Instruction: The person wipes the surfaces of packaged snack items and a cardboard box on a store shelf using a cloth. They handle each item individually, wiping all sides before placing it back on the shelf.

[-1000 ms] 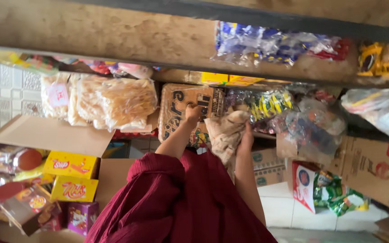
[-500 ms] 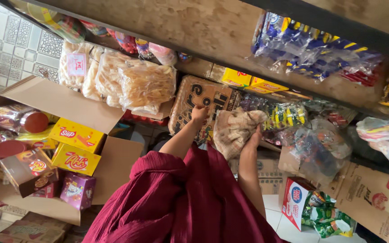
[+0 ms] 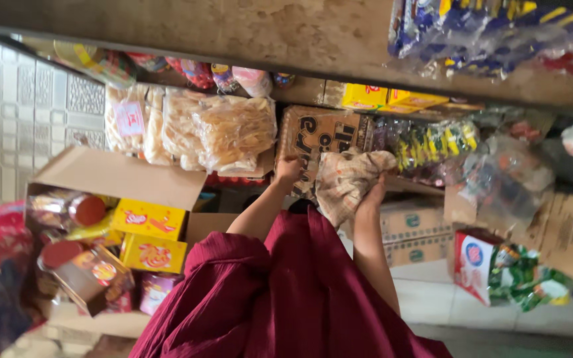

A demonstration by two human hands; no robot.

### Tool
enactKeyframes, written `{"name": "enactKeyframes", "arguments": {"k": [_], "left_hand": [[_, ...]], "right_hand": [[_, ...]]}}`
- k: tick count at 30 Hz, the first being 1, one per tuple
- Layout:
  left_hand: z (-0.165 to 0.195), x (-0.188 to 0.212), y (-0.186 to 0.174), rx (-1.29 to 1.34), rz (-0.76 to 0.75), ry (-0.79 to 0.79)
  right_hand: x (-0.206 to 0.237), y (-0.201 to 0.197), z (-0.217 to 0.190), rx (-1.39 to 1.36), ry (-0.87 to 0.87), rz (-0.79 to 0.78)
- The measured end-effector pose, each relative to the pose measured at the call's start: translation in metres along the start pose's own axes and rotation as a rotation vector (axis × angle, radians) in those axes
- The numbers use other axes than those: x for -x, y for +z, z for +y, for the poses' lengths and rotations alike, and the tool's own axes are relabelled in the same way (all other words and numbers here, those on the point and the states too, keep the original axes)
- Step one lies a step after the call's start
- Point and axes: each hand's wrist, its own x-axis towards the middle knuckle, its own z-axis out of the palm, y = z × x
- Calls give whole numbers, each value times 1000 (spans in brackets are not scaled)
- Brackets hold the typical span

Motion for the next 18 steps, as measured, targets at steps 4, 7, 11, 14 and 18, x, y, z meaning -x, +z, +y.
{"name": "enactKeyframes", "arguments": {"k": [4, 7, 11, 14, 18], "left_hand": [[1, 6, -34, -9, -35, -78], [-3, 9, -57, -140, -33, -95], [-15, 15, -96, -687, 60, 333], [-20, 23, -134, -1037, -26, 259], [-24, 38, -166, -1035, -2, 132]], "right_hand": [[23, 3, 28, 7, -130, 11], [39, 0, 48, -54, -142, 13], [60, -10, 68, -59, -158, 79], [73, -16, 79, -114, -165, 64], [88, -21, 82, -170, -209, 51]]}}
